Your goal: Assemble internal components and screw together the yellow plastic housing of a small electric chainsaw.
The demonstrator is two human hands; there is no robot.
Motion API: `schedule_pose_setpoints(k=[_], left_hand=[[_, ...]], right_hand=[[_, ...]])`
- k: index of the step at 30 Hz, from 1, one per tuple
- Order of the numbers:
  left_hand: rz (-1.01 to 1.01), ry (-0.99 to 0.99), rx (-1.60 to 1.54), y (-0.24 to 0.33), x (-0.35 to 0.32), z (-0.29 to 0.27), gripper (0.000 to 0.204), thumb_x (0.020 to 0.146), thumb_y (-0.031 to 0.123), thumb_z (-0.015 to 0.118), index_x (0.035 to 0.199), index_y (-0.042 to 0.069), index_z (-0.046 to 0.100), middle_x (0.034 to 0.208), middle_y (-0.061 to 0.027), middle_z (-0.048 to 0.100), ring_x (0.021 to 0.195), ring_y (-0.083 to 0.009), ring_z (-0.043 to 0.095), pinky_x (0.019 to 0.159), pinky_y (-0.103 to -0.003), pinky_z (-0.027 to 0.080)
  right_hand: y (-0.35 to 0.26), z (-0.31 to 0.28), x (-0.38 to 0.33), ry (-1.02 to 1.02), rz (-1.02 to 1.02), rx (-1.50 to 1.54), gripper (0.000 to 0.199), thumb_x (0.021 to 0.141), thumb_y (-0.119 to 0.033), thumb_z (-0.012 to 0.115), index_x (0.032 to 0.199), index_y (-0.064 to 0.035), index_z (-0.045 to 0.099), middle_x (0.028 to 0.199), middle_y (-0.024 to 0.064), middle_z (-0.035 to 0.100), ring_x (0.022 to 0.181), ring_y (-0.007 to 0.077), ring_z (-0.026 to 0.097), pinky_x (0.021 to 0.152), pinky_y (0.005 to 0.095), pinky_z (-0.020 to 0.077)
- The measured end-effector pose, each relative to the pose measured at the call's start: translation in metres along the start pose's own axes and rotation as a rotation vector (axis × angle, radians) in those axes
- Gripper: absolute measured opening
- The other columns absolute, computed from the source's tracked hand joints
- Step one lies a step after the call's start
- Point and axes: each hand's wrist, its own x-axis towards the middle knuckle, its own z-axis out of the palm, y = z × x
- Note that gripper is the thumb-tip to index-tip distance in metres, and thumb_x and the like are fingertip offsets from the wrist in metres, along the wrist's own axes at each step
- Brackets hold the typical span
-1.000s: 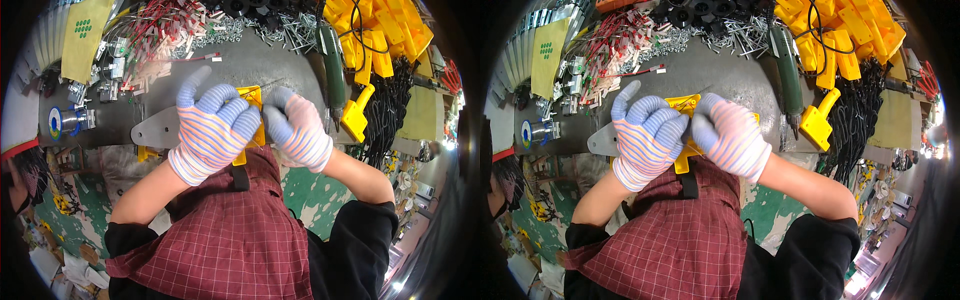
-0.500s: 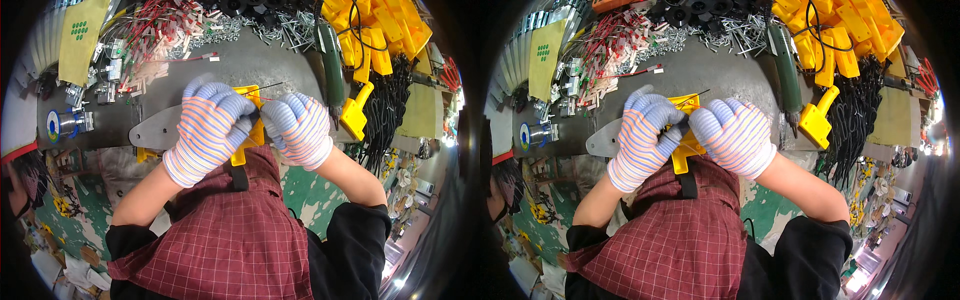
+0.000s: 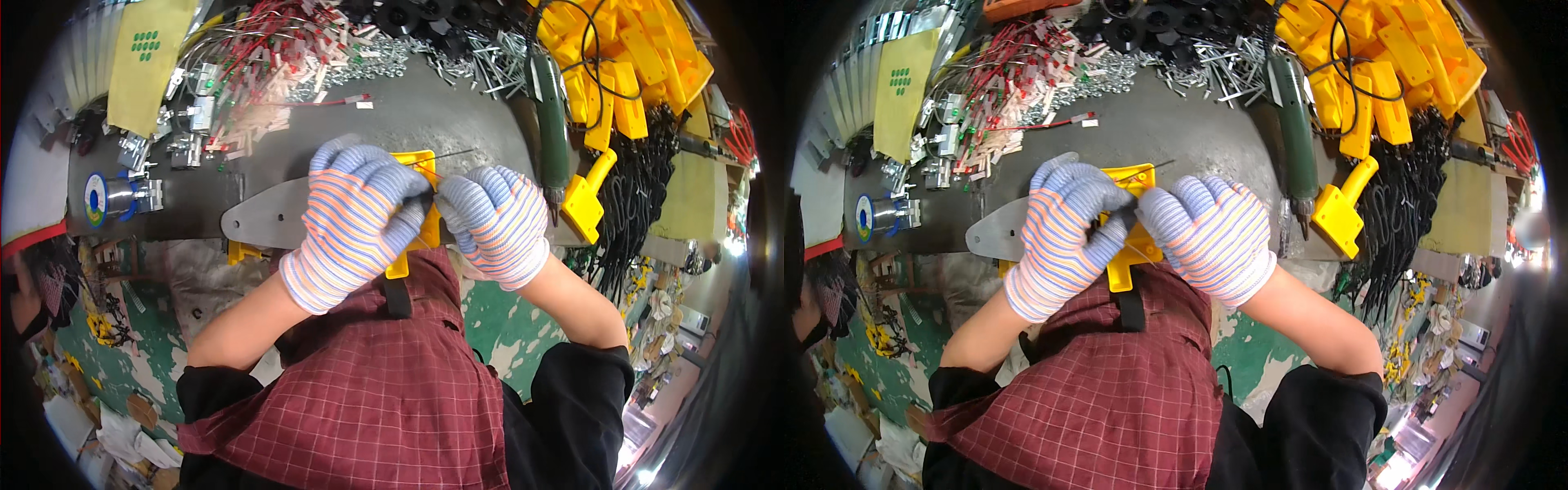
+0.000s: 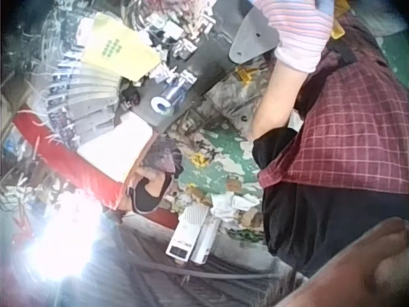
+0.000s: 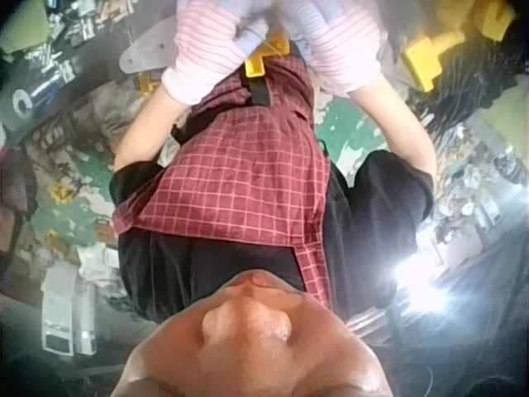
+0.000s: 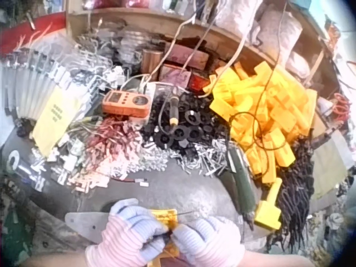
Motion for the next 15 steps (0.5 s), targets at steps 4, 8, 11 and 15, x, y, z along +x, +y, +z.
schedule_pose_setpoints(k=[4, 8, 11, 15], left_hand=[[0.300, 0.068, 0.326, 0.004, -0.005, -0.001, 0.022, 0.065, 0.019, 0.071, 0.087, 0.017, 0.067, 0.086, 0.0001, 0.063, 0.085, -0.0209, 0.059, 0.084, -0.045, 0.045], [0.322, 0.019, 0.228, -0.002, -0.003, 0.000, 0.024, 0.065, 0.022, 0.070, 0.089, 0.017, 0.066, 0.088, 0.0013, 0.062, 0.082, -0.0198, 0.059, 0.079, -0.043, 0.046], [0.230, 0.007, 0.116, -0.012, -0.007, 0.002, 0.024, 0.068, 0.024, 0.072, 0.089, 0.014, 0.066, 0.087, -0.0019, 0.061, 0.084, -0.0232, 0.059, 0.082, -0.044, 0.046], [0.219, -0.044, 0.014, -0.014, -0.004, 0.003, 0.022, 0.071, 0.027, 0.073, 0.088, 0.013, 0.066, 0.087, -0.0023, 0.061, 0.086, -0.0251, 0.059, 0.086, -0.044, 0.046]], right_hand=[[0.001, 0.014, -0.008, -0.040, 0.084, 0.390, 0.033, 0.069, -0.015, 0.067, 0.101, -0.0060, 0.063, 0.083, 0.0136, 0.060, 0.070, 0.0318, 0.059, 0.057, 0.0398, 0.0469], [0.030, -0.022, 0.000, -0.527, 0.803, 1.200, 0.020, 0.091, -0.022, 0.064, 0.091, -0.0017, 0.065, 0.070, 0.0063, 0.059, 0.060, 0.0180, 0.056, 0.057, 0.0328, 0.0463], [0.024, -0.060, 0.046, -0.101, 0.601, 0.907, 0.024, 0.094, -0.024, 0.062, 0.091, -0.0006, 0.066, 0.070, 0.0028, 0.059, 0.063, 0.0112, 0.056, 0.060, 0.0274, 0.0457], [0.045, -0.038, 0.122, -0.173, 0.278, 0.663, 0.026, 0.089, -0.026, 0.065, 0.096, -0.0003, 0.066, 0.081, 0.0083, 0.065, 0.076, 0.0161, 0.062, 0.071, 0.0301, 0.0491]])
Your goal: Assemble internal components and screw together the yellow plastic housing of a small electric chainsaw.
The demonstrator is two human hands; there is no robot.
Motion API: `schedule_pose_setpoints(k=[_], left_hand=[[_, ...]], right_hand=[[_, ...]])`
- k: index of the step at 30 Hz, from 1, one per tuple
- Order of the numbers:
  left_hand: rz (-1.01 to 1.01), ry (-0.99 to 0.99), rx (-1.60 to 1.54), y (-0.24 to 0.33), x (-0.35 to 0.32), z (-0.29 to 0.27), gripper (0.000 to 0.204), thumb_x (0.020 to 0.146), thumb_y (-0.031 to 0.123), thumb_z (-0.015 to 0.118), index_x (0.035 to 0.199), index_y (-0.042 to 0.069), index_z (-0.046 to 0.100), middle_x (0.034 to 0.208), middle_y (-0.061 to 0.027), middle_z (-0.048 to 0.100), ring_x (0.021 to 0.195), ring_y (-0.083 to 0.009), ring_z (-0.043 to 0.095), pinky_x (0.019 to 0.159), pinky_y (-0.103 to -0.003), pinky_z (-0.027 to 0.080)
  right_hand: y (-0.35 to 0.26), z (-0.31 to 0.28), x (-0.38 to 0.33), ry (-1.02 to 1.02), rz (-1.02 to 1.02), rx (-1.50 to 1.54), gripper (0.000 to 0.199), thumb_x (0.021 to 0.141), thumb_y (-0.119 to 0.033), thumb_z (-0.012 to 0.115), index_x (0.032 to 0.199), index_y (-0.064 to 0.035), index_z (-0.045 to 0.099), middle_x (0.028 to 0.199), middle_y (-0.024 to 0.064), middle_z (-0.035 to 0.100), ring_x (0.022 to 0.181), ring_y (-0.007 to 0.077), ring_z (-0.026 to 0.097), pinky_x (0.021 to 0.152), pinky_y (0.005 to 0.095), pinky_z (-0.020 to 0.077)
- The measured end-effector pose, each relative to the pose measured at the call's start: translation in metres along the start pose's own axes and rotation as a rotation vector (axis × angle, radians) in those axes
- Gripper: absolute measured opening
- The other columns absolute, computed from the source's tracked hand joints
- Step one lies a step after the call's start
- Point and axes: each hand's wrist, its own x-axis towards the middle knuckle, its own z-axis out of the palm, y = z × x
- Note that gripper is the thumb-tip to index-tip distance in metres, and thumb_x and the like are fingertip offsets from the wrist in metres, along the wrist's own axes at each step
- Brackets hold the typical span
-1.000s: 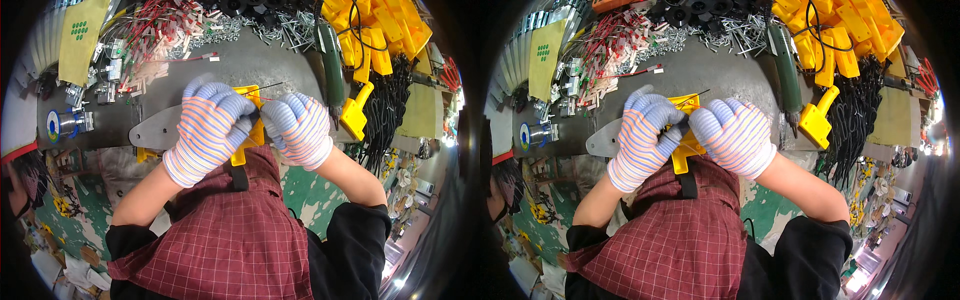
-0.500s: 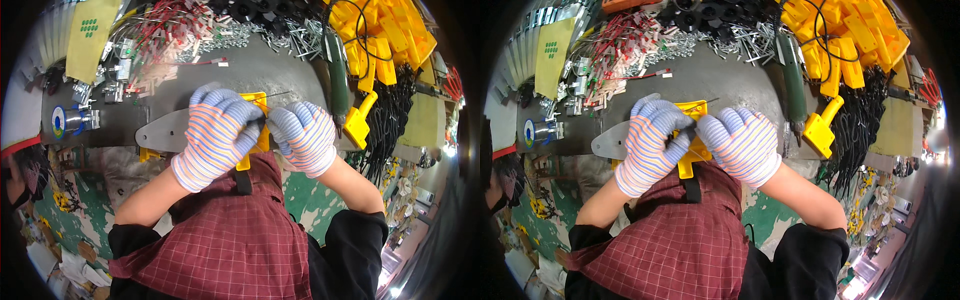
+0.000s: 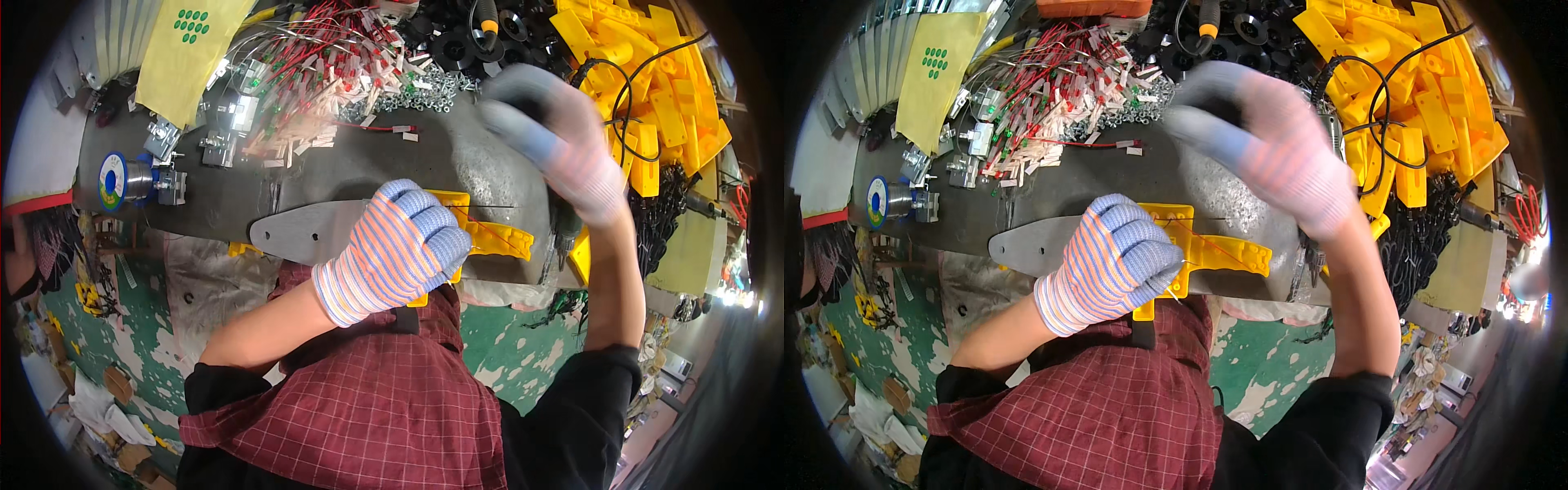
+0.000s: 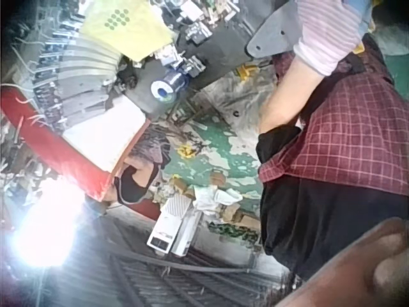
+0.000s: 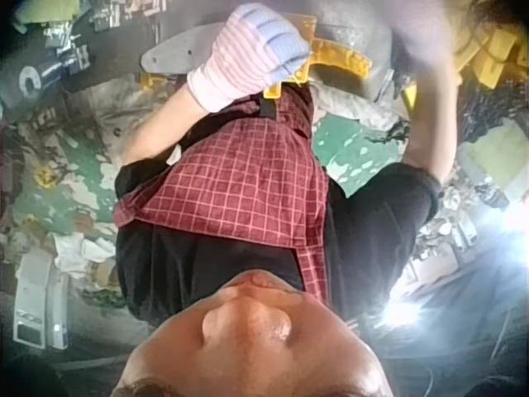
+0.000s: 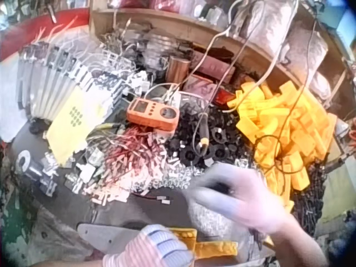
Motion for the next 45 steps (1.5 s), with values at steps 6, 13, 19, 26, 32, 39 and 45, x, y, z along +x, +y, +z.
schedule_pose_setpoints(k=[6, 13, 19, 26, 32, 39, 45], left_hand=[[-0.020, -0.056, 0.000, 0.001, 0.001, 0.000, 0.020, 0.071, 0.026, 0.073, 0.086, 0.014, 0.065, 0.087, -0.0017, 0.062, 0.085, -0.0248, 0.059, 0.085, -0.044, 0.046], [-0.085, -0.005, -0.075, -0.001, 0.003, 0.009, 0.019, 0.075, 0.024, 0.074, 0.088, 0.013, 0.065, 0.084, -0.0051, 0.060, 0.084, -0.0275, 0.058, 0.085, -0.045, 0.045], [-0.189, 0.002, 0.097, 0.013, 0.002, -0.002, 0.016, 0.074, 0.021, 0.073, 0.088, 0.015, 0.067, 0.087, -0.0026, 0.063, 0.092, -0.0260, 0.060, 0.102, -0.051, 0.039], [-0.209, 0.008, -0.028, 0.009, 0.004, 0.001, 0.017, 0.070, 0.016, 0.075, 0.084, 0.014, 0.067, 0.083, -0.0044, 0.063, 0.086, -0.0258, 0.060, 0.088, -0.044, 0.042], [-0.279, 0.019, -0.097, 0.012, 0.003, 0.003, 0.011, 0.073, 0.014, 0.073, 0.082, 0.012, 0.068, 0.080, -0.0049, 0.064, 0.084, -0.0267, 0.063, 0.102, -0.050, 0.040], [-0.263, 0.031, -0.087, 0.012, 0.003, 0.002, 0.011, 0.072, 0.015, 0.073, 0.081, 0.012, 0.068, 0.079, -0.0048, 0.064, 0.083, -0.0268, 0.063, 0.101, -0.049, 0.040], [-0.259, 0.028, -0.075, 0.012, 0.002, 0.003, 0.011, 0.072, 0.015, 0.073, 0.081, 0.012, 0.068, 0.079, -0.0046, 0.064, 0.084, -0.0273, 0.063, 0.100, -0.049, 0.040]], right_hand=[[0.051, 0.063, 0.067, -0.073, -0.170, -0.511, 0.022, 0.085, -0.021, 0.070, 0.101, -0.0066, 0.069, 0.095, 0.0152, 0.067, 0.093, 0.0313, 0.065, 0.080, 0.0380, 0.0517], [0.066, 0.058, 0.054, 0.124, -0.149, -0.248, 0.017, 0.085, -0.022, 0.066, 0.096, -0.0099, 0.068, 0.089, 0.0170, 0.067, 0.087, 0.0364, 0.065, 0.076, 0.0432, 0.0525], [-0.018, 0.013, -0.063, 0.373, -0.011, 0.209, 0.017, 0.085, -0.008, 0.071, 0.098, 0.0020, 0.068, 0.091, 0.0070, 0.069, 0.079, 0.0101, 0.063, 0.073, 0.0249, 0.0509], [0.010, 0.053, -0.139, 0.324, 0.351, 0.529, 0.015, 0.082, -0.004, 0.074, 0.096, -0.0003, 0.073, 0.091, 0.0048, 0.071, 0.082, 0.0084, 0.064, 0.074, 0.0240, 0.0519], [0.018, 0.065, -0.133, 0.339, 0.440, 0.555, 0.013, 0.081, -0.005, 0.074, 0.094, -0.0014, 0.072, 0.085, 0.0029, 0.070, 0.078, 0.0070, 0.063, 0.071, 0.0233, 0.0521], [0.018, 0.065, -0.131, 0.337, 0.456, 0.577, 0.014, 0.080, -0.006, 0.076, 0.092, -0.0021, 0.069, 0.083, 0.0024, 0.069, 0.077, 0.0068, 0.063, 0.070, 0.0233, 0.0526], [0.015, 0.067, -0.127, 0.344, 0.460, 0.511, 0.017, 0.080, -0.009, 0.077, 0.094, -0.0034, 0.068, 0.083, 0.0024, 0.068, 0.074, 0.0065, 0.061, 0.067, 0.0234, 0.0521]])
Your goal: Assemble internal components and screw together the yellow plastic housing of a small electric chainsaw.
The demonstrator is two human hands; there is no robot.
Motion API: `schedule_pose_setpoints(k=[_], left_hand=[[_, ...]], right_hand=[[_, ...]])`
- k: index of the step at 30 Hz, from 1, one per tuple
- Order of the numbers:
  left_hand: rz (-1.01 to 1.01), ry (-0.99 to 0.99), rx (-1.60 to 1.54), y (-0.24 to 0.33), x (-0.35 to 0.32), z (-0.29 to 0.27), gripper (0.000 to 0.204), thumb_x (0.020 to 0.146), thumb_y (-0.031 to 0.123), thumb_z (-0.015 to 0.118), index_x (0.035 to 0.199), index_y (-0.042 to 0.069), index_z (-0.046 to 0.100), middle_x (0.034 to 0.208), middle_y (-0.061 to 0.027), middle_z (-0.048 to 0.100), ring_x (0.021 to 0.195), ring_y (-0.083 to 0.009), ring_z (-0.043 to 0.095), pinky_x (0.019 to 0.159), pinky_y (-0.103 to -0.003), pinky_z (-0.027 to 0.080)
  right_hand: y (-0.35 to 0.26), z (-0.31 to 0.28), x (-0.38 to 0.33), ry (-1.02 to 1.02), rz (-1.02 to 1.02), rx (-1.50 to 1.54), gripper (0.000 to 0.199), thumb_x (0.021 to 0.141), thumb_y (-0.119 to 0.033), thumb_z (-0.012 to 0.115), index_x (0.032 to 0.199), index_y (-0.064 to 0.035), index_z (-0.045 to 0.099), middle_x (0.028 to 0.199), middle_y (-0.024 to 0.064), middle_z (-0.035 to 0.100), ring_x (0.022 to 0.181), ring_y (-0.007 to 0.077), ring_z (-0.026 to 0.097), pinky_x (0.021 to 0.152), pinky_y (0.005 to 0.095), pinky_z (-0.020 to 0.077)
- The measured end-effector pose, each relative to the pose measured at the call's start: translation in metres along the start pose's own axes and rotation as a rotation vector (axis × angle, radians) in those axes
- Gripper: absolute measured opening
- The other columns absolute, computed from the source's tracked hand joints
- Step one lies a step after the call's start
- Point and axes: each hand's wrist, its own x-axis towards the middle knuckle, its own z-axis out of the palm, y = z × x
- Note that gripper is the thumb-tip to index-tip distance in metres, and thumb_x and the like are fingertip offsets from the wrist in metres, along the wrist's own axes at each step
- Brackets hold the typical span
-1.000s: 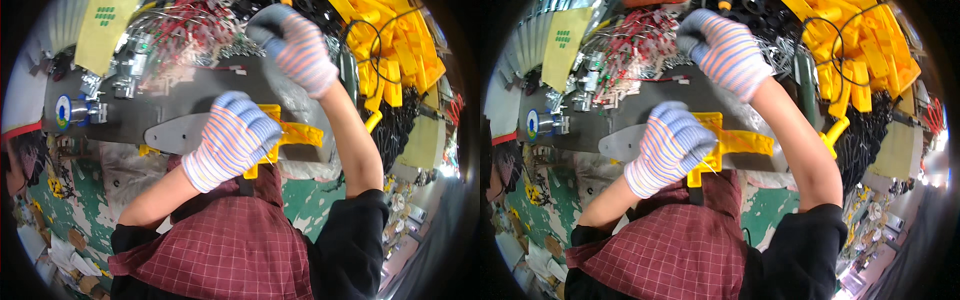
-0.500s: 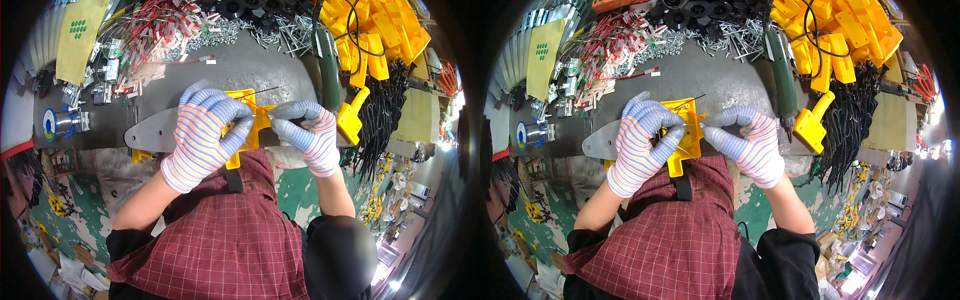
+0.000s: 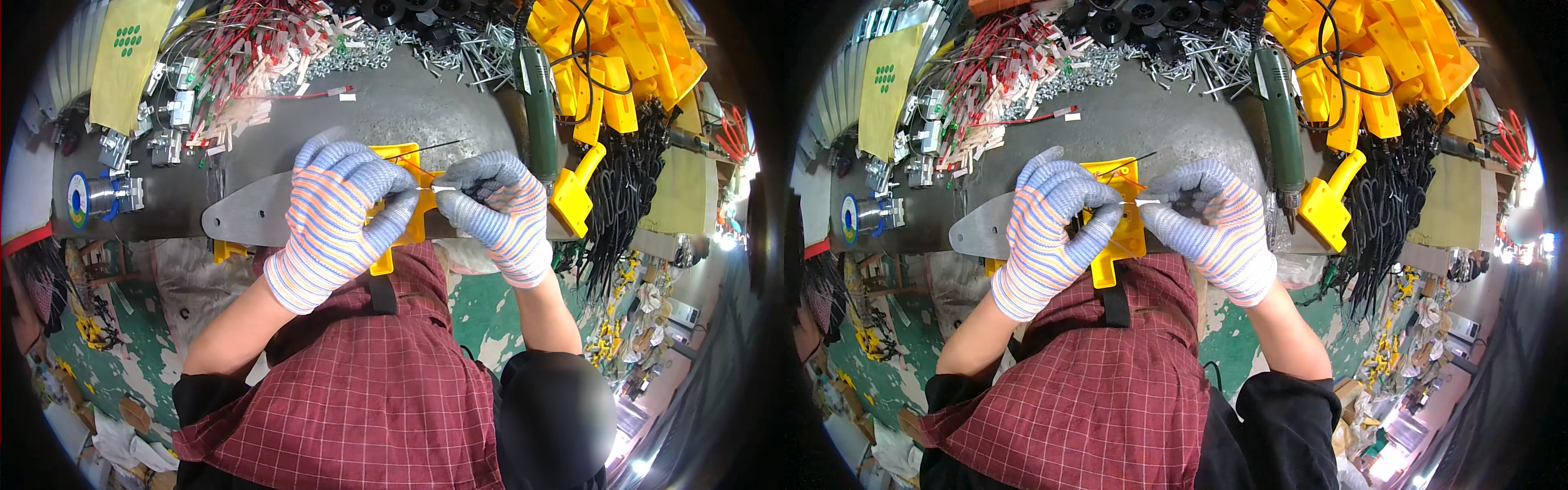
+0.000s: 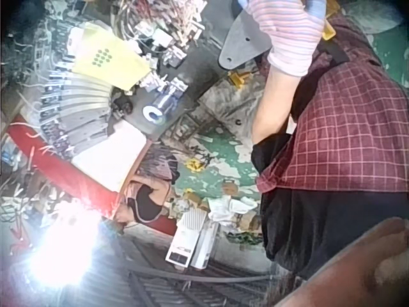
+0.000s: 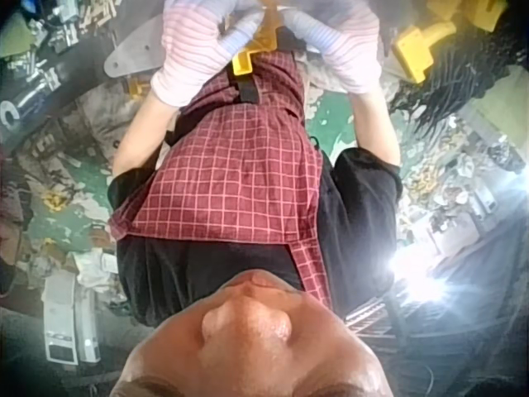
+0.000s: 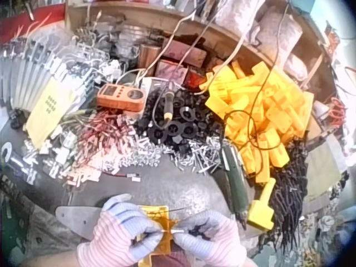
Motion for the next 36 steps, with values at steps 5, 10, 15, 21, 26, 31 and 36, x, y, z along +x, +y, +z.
schedule_pose_setpoints(k=[5, 10, 15, 21, 26, 31, 36], left_hand=[[0.003, -0.001, 0.013, 0.000, 0.001, 0.000, 0.012, 0.072, 0.017, 0.073, 0.082, 0.012, 0.068, 0.081, -0.0049, 0.065, 0.085, -0.0278, 0.062, 0.100, -0.048, 0.041], [0.022, -0.027, 0.018, -0.001, 0.003, -0.003, 0.016, 0.072, 0.015, 0.074, 0.085, 0.010, 0.069, 0.081, -0.0075, 0.065, 0.084, -0.0290, 0.062, 0.088, -0.043, 0.045], [-0.037, -0.102, -0.057, -0.004, 0.006, -0.009, 0.017, 0.073, 0.015, 0.075, 0.086, 0.007, 0.066, 0.081, -0.0085, 0.064, 0.083, -0.0292, 0.062, 0.080, -0.041, 0.046], [-0.009, -0.151, -0.079, -0.010, 0.005, -0.016, 0.019, 0.073, 0.013, 0.077, 0.085, 0.008, 0.064, 0.086, -0.0077, 0.065, 0.088, -0.0288, 0.063, 0.086, -0.043, 0.046], [0.204, -0.048, 0.045, -0.019, 0.000, -0.012, 0.021, 0.069, 0.016, 0.076, 0.085, 0.011, 0.064, 0.084, -0.0059, 0.065, 0.088, -0.0286, 0.063, 0.086, -0.045, 0.046], [0.191, -0.105, 0.036, -0.019, 0.003, -0.012, 0.021, 0.066, 0.010, 0.075, 0.084, 0.012, 0.064, 0.083, -0.0055, 0.065, 0.088, -0.0274, 0.063, 0.086, -0.045, 0.046], [0.154, -0.078, -0.019, -0.020, 0.005, -0.010, 0.020, 0.068, 0.009, 0.075, 0.084, 0.011, 0.062, 0.083, -0.0063, 0.064, 0.086, -0.0288, 0.063, 0.086, -0.043, 0.046]], right_hand=[[0.005, 0.000, 0.003, -0.022, -0.091, -0.101, 0.019, 0.082, -0.010, 0.076, 0.097, -0.0032, 0.067, 0.084, 0.0022, 0.067, 0.078, 0.0076, 0.062, 0.070, 0.0255, 0.0517], [0.011, -0.003, 0.009, -0.093, -0.198, -0.181, 0.017, 0.083, -0.013, 0.076, 0.097, -0.0044, 0.069, 0.084, 0.0031, 0.067, 0.078, 0.0094, 0.062, 0.071, 0.0261, 0.0512], [0.002, -0.009, 0.022, -0.220, -0.327, -0.264, 0.018, 0.082, -0.014, 0.076, 0.095, -0.0031, 0.071, 0.083, 0.0033, 0.067, 0.077, 0.0095, 0.062, 0.071, 0.0264, 0.0512], [-0.012, -0.007, 0.040, -0.406, -0.006, -0.190, 0.019, 0.082, -0.016, 0.072, 0.093, 0.0004, 0.070, 0.079, 0.0022, 0.067, 0.075, 0.0075, 0.061, 0.069, 0.0261, 0.0512], [-0.017, -0.004, 0.034, -0.389, -0.093, -0.343, 0.021, 0.080, -0.018, 0.070, 0.093, -0.0010, 0.070, 0.079, 0.0093, 0.068, 0.072, 0.0160, 0.065, 0.069, 0.0294, 0.0525], [-0.014, 0.002, 0.040, -0.447, -0.258, -0.457, 0.021, 0.080, -0.016, 0.066, 0.095, -0.0027, 0.069, 0.082, 0.0140, 0.068, 0.077, 0.0274, 0.069, 0.071, 0.0351, 0.0543], [-0.009, -0.007, 0.024, -0.288, -0.249, -0.336, 0.024, 0.081, -0.017, 0.069, 0.102, -0.0052, 0.068, 0.088, 0.0144, 0.067, 0.081, 0.0310, 0.068, 0.073, 0.0361, 0.0539]])
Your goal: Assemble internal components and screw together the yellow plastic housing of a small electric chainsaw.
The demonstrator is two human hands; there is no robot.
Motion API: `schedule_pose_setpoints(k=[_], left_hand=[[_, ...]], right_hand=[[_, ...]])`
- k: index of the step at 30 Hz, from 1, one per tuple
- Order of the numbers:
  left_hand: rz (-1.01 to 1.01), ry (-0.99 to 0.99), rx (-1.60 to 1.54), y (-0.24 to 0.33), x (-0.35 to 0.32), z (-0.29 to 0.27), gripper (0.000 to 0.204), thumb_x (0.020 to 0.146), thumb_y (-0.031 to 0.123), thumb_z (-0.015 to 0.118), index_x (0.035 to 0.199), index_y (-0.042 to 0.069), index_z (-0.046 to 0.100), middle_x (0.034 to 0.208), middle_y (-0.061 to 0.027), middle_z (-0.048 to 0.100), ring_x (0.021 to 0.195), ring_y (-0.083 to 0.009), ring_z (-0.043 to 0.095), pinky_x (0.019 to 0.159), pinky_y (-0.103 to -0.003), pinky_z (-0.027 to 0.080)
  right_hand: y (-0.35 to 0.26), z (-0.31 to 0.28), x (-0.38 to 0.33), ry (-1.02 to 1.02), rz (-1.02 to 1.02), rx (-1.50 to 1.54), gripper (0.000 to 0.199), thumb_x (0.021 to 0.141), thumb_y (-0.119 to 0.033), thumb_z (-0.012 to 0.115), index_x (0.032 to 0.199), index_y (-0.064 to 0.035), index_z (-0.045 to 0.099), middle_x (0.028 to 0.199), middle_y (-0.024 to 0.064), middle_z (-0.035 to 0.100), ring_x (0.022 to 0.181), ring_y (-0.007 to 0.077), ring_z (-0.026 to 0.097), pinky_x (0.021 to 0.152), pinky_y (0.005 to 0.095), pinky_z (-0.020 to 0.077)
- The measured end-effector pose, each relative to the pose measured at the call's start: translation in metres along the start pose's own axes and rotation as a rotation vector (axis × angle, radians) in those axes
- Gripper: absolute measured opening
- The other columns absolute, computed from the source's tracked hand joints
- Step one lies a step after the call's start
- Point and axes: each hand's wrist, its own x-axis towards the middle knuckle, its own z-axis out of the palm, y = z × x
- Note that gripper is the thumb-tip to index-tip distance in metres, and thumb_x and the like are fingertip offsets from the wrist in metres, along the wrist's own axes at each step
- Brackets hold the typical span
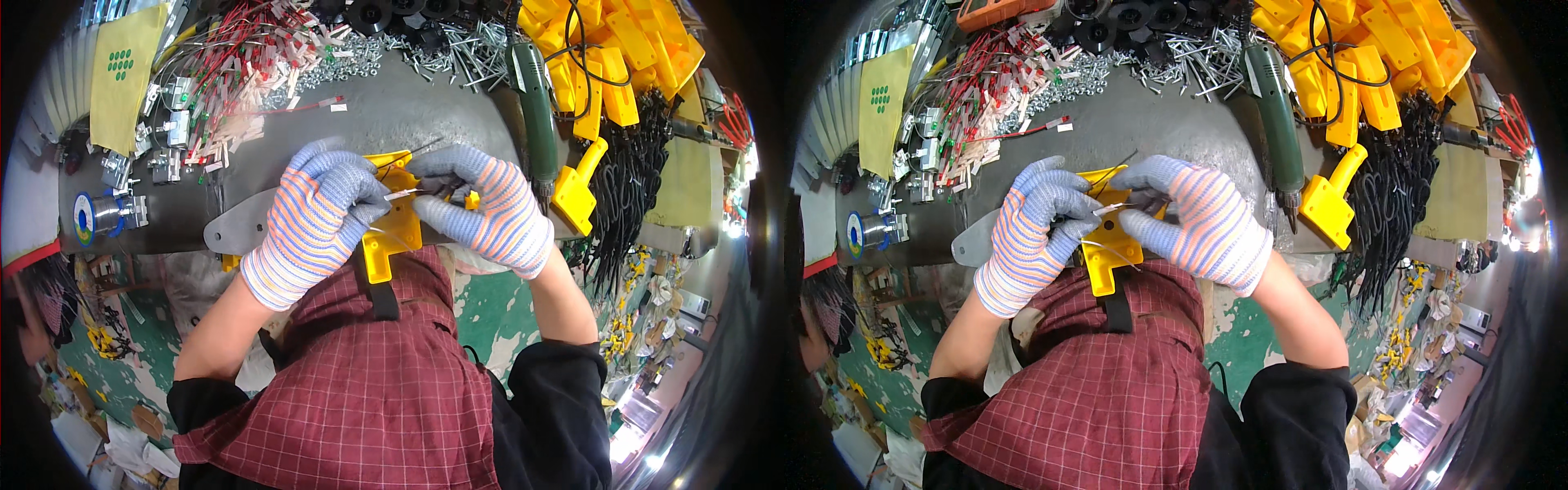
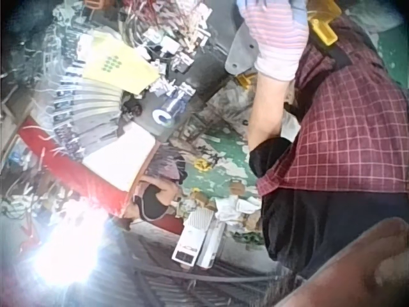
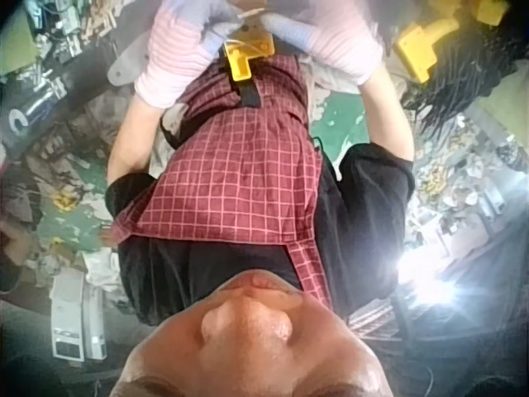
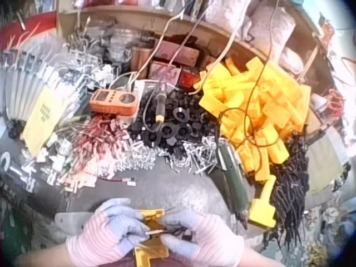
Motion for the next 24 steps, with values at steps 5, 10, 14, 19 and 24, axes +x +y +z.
schedule_pose_setpoints(k=[5, 10, 14, 19, 24], left_hand=[[-0.037, -0.033, 0.040, 0.009, 0.007, -0.003, 0.024, 0.072, 0.012, 0.075, 0.092, 0.010, 0.062, 0.091, -0.0077, 0.064, 0.088, -0.0305, 0.062, 0.094, -0.045, 0.045], [0.007, -0.063, 0.239, 0.019, 0.001, 0.001, 0.018, 0.084, 0.020, 0.067, 0.094, 0.007, 0.060, 0.093, -0.0094, 0.060, 0.094, -0.0313, 0.059, 0.106, -0.057, 0.034], [-0.011, -0.085, 0.353, 0.027, -0.005, 0.002, 0.014, 0.085, 0.009, 0.062, 0.096, 0.003, 0.058, 0.103, -0.0134, 0.058, 0.106, -0.0367, 0.054, 0.106, -0.052, 0.036], [-0.108, -0.112, 0.318, 0.027, -0.021, -0.006, 0.035, 0.085, 0.028, 0.065, 0.110, 0.004, 0.059, 0.118, -0.0167, 0.054, 0.113, -0.0391, 0.050, 0.102, -0.054, 0.037], [-0.053, -0.284, 0.472, 0.023, -0.040, -0.033, 0.080, 0.083, 0.064, 0.060, 0.131, 0.002, 0.048, 0.133, -0.0218, 0.048, 0.121, -0.0419, 0.045, 0.101, -0.053, 0.038]], right_hand=[[0.005, -0.001, -0.004, 0.094, -0.159, -0.241, 0.019, 0.084, -0.016, 0.072, 0.099, -0.0062, 0.068, 0.085, 0.0113, 0.066, 0.076, 0.0261, 0.066, 0.069, 0.0344, 0.0515], [0.009, 0.014, 0.002, 0.150, -0.273, -0.334, 0.024, 0.071, -0.017, 0.071, 0.091, -0.0060, 0.064, 0.086, 0.0157, 0.065, 0.084, 0.0370, 0.064, 0.074, 0.0459, 0.0523], [0.018, 0.025, -0.005, 0.266, -0.260, -0.363, 0.022, 0.078, -0.024, 0.068, 0.091, -0.0075, 0.061, 0.085, 0.0120, 0.063, 0.082, 0.0334, 0.063, 0.073, 0.0432, 0.0521], [0.028, -0.028, -0.045, 0.490, -0.235, -0.307, 0.029, 0.081, -0.027, 0.068, 0.102, -0.0065, 0.065, 0.089, 0.0133, 0.067, 0.086, 0.0354, 0.065, 0.077, 0.0456, 0.0518], [0.117, -0.184, -0.124, 1.066, 0.369, -0.882, 0.019, 0.083, -0.027, 0.067, 0.093, -0.0118, 0.071, 0.091, 0.0128, 0.068, 0.087, 0.0321, 0.065, 0.078, 0.0429, 0.0518]])
